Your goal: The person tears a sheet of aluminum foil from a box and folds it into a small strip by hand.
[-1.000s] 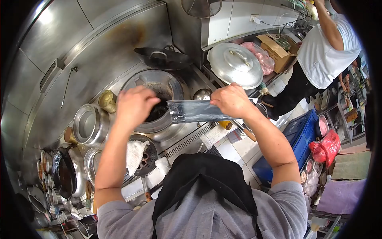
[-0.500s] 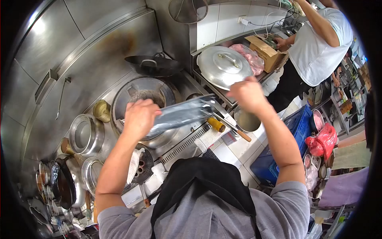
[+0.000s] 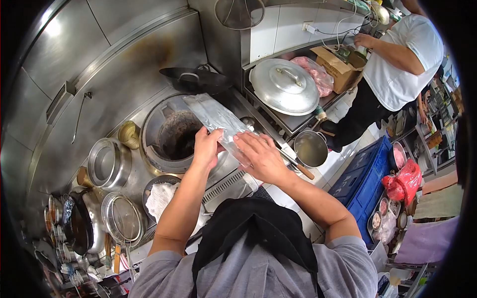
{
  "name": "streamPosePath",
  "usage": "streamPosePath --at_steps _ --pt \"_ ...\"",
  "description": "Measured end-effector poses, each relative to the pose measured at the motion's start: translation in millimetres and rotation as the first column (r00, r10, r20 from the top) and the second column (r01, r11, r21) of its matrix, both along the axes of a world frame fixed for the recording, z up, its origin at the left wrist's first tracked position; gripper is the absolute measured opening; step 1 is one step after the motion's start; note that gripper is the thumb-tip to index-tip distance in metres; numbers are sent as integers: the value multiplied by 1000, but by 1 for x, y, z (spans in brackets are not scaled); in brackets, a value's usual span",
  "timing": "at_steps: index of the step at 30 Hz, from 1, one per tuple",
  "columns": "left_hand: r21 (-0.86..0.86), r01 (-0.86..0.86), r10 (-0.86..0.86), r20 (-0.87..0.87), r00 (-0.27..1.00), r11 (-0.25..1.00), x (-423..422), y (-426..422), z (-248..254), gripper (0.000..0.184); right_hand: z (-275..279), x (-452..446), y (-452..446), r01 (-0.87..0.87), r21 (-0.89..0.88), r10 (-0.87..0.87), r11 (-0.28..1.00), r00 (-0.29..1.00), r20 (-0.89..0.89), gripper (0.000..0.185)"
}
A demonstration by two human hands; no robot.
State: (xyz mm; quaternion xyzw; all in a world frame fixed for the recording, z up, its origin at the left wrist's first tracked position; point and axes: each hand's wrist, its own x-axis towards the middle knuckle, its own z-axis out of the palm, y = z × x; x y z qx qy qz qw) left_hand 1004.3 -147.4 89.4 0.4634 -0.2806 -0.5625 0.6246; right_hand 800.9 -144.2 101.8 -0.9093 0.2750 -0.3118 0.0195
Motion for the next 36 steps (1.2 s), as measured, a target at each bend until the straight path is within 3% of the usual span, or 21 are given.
streamPosePath --at_steps 1,3,4,5,6,8,9,10,13,14,16,22,24,26,29,32,33,36 --pt "4 -3 3 -2 1000 1000 -1 2 -1 14 -6 -2 -4 -3 4 3 1000 1000 -2 74" --pt "19 47 -45 -105 993 999 -3 8 -3 17 -9 -10 -15 -44 66 32 997 984 176 45" --pt "20 46 -44 -107 993 999 -1 12 -3 17 -6 -16 -16 -45 67 33 997 984 175 45" --pt "-41 44 -48 -99 994 998 5 19 -3 19 -2 -23 -17 -4 267 -72 964 959 273 33" --pt "-103 43 -53 -90 995 994 11 25 -4 21 3 -32 -20 14 457 -192 889 919 345 22" --pt "-206 -199 236 174 956 958 28 30 -20 31 6 -58 -33 106 789 -445 605 867 224 18" --pt "-265 -244 321 306 896 933 46 27 -34 37 -1 -67 -37 -156 836 -464 527 771 436 14" --pt "-325 -281 404 425 810 903 57 27 -35 43 -12 -78 -44 -257 823 -456 507 730 509 13" --pt "-225 3 38 178 983 974 72 34 -18 53 -36 -93 -53 -483 808 -534 337 609 586 13" --pt "-221 -11 49 168 985 975 74 29 -19 53 -41 -93 -54 -478 814 -529 329 621 578 13" --pt "-13 244 -228 312 922 970 77 22 -22 43 -47 -92 -55 -497 822 -558 279 612 560 15" --pt "-42 207 -164 465 870 978 87 13 -15 22 -43 -81 -60 -571 803 -574 172 605 553 28" --pt "94 111 -144 529 837 989 91 14 -12 20 -42 -80 -60 -530 837 -490 133 699 521 25" --pt "64 105 -122 539 833 992 87 19 -7 19 -54 -88 -66 -544 822 -424 172 712 560 23" --pt "-109 58 -21 309 951 992 86 28 -19 16 -59 -93 -66 -563 818 -428 121 714 554 21" --pt "-54 132 -100 402 910 990 92 41 -23 14 -55 -92 -55 -542 820 -473 182 683 557 13" --pt "-40 81 -51 486 873 996 89 44 -25 12 -62 -95 -56 -524 831 -434 187 715 549 11" --pt "-7 19 -14 469 883 1000 84 48 -23 10 -67 -104 -54 -520 829 -395 205 731 556 10"
